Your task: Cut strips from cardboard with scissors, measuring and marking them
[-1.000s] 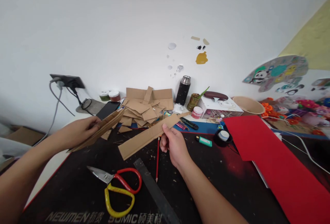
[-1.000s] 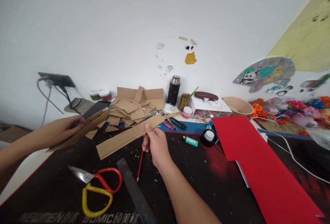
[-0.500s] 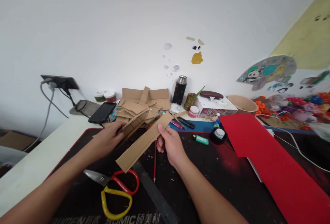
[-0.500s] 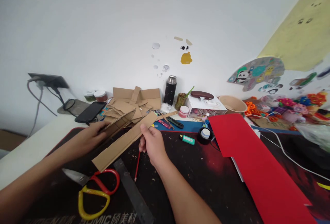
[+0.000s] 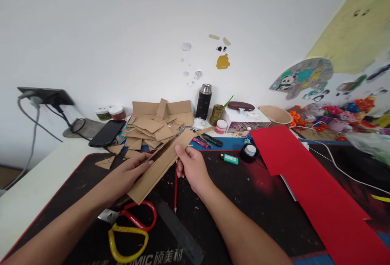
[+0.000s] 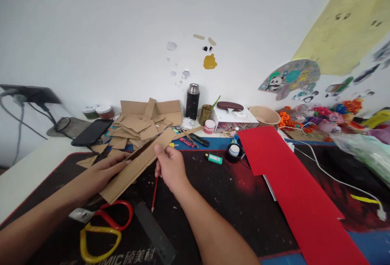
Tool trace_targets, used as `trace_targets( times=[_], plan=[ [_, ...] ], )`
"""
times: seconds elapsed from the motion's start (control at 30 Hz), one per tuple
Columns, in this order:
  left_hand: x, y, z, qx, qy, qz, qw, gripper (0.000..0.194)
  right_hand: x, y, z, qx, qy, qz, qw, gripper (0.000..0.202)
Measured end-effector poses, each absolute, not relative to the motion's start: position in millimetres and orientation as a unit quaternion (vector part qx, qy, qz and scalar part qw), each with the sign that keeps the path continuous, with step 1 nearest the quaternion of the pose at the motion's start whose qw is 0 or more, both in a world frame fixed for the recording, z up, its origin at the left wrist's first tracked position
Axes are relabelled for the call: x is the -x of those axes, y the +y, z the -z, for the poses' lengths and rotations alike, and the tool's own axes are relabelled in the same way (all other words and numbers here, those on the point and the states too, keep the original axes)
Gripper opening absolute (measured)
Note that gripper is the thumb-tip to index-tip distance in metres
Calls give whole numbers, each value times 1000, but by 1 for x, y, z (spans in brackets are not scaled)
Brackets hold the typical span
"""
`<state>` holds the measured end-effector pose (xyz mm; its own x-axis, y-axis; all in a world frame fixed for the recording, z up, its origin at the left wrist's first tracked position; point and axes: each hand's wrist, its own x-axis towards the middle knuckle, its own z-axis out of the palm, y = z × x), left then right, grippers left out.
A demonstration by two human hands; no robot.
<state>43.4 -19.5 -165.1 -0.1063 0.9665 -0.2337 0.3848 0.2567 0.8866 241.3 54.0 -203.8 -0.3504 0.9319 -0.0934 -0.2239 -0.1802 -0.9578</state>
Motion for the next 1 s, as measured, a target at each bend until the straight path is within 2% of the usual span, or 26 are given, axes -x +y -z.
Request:
trace_targets(
  times=[0.13, 0.27, 0.4, 0.7, 1.0],
  plan=[
    [-46, -23, 171, -479, 685, -345, 427, 73, -242, 55, 205, 381, -484, -658, 434, 60],
    [-53, -26, 171, -437, 648, -349, 517, 79, -242, 54, 206, 381, -488, -653, 436, 60],
    [-54, -28, 170, -483, 598, -347, 538, 77, -243, 55, 205, 378, -498, -653, 427, 61],
    [-48, -32, 171, -502, 601, -324, 531, 66, -243, 54, 211, 372, -575, -602, 410, 65],
    [-53, -38, 176, -489, 547, -327, 596, 92, -239, 51, 216, 380, -557, -604, 424, 71]
  ],
)
